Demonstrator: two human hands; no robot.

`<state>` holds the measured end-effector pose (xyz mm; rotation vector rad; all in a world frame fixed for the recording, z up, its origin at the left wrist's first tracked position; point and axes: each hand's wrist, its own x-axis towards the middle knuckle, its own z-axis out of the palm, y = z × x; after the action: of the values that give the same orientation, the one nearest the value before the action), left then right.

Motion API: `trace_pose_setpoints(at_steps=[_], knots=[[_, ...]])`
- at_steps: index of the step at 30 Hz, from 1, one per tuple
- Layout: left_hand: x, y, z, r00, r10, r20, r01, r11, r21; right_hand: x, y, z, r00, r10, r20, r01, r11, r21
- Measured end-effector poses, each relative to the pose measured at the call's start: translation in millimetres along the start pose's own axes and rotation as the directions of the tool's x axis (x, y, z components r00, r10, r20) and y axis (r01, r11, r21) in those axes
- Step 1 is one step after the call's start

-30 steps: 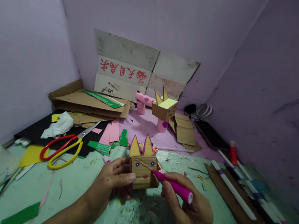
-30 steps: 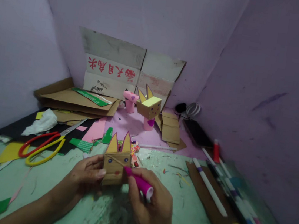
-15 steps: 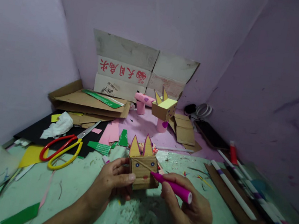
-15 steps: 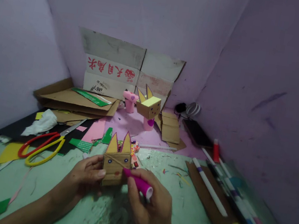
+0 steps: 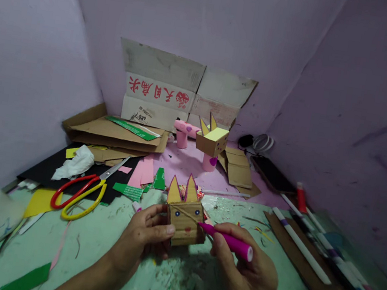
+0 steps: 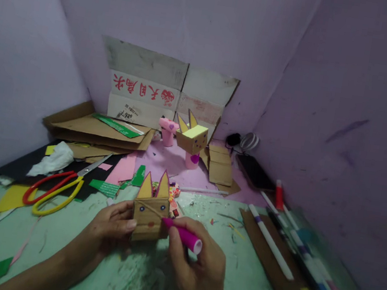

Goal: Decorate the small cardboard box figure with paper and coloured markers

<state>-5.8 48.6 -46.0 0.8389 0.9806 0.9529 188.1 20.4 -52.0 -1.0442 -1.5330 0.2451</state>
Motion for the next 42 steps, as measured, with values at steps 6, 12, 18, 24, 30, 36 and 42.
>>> trace_pose_setpoints(at_steps=[6, 12, 18, 24, 30, 36, 42], knots=[[-0.8, 1.4, 1.4, 1.0, -0.006, -0.029, 0.006, 1.0, -0.009, 2.0, 0.6, -1.3, 0.999, -0.033, 0.031, 0.034, 0.999, -0.023], [0.1, -0.1, 0.4, 1.0, 0.012, -0.029, -0.012, 1.0, 0.003, 1.1, -1.7, 0.5, 0.999, -0.023, 0.047, 0.021, 0.999, 0.044], [0.9, -1.4, 0.4, 1.0, 0.004, -0.009, -0.004, 1.0, -0.006, 3.4, -7.0, 0.7, 0.987, 0.139, -0.078, -0.131, 0.986, 0.099], [1.9, 0.3, 1.7, 0.999, 0.011, -0.04, -0.012, 1.0, -0.017, 5.5, -3.8, -1.3, 0.992, 0.103, -0.077, -0.095, 0.99, 0.102], [1.0, -0.2, 1.7, 1.0, 0.017, -0.01, -0.017, 1.0, -0.001, -0.9, -2.2, 3.4, 0.992, 0.115, -0.047, -0.109, 0.987, 0.114], [1.1, -1.4, 0.9, 1.0, 0.009, -0.021, -0.009, 1.0, 0.005, 2.5, -0.2, -0.2, 0.999, 0.024, 0.042, -0.026, 0.998, 0.049], [1.1, -1.7, 0.5, 1.0, 0.007, -0.021, -0.007, 1.0, -0.006, 1.3, -0.7, 1.3, 0.998, 0.057, 0.013, -0.058, 0.997, 0.056]])
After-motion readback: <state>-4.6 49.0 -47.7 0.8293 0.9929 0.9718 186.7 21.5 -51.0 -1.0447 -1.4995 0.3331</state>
